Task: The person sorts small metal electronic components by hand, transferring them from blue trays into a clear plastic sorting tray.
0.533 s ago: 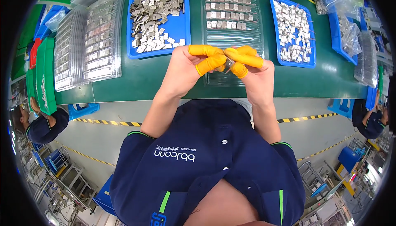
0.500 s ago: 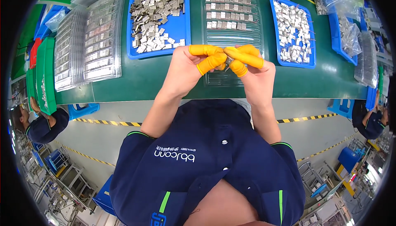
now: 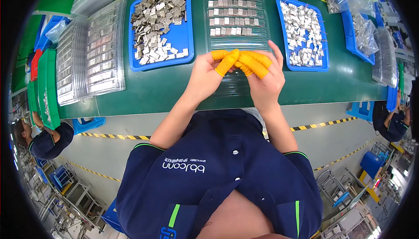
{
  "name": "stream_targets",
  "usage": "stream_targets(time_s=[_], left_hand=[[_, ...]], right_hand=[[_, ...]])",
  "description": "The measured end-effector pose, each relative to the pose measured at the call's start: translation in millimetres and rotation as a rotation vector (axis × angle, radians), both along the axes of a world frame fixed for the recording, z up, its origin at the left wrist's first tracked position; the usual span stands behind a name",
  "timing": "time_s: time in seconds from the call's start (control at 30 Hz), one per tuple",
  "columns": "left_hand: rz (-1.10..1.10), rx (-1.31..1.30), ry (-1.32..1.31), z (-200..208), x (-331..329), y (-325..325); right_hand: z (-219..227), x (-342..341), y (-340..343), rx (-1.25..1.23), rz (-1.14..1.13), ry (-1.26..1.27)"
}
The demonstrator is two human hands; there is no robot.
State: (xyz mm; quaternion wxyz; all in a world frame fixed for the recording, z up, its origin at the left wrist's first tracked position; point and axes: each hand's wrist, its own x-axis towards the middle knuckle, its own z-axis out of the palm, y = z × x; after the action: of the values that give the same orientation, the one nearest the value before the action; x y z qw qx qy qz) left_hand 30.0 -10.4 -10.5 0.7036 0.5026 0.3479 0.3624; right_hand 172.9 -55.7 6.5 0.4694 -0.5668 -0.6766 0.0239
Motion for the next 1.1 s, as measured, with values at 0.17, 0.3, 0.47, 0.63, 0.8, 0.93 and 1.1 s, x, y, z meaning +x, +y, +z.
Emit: stream_targets(time_s=[0.17, 0.3, 0.47, 0.63, 0.8, 0.93, 1.1], left_hand=[[-0.092, -0.155, -0.084, -6.9, 2.7, 5.0], [-0.106, -0.176, -0.093, -6.5, 3.6, 8.6], [-0.139, -0.036, -0.059, -0.9, 4.8, 11.1], [-0.182, -0.008, -0.115, 2.0, -1.4, 12.0], [-0.019, 0.020, 0.014, 0.0, 0.1, 17.7], [-0.026, 0.003, 0.027, -1.5, 3.6, 13.9], [-0.075, -0.071, -0.038, -4.2, 6.6, 12.8]], right_hand=[[-3.5, 0.9, -1.3, -0.204, -0.058, 0.434], [0.0, 4.9, 1.3, -0.363, 0.032, 0.684], [-5.6, 12.5, 5.3, -0.273, 0.066, 0.643], [-7.7, 20.2, 8.2, -0.293, 0.072, 0.498], [-0.5, 25.5, 9.3, -0.187, -0.129, 0.372], [3.8, 16.0, 10.6, -0.189, 0.000, 0.113], [-0.8, 13.9, 14.2, -0.244, 0.018, 0.126]])
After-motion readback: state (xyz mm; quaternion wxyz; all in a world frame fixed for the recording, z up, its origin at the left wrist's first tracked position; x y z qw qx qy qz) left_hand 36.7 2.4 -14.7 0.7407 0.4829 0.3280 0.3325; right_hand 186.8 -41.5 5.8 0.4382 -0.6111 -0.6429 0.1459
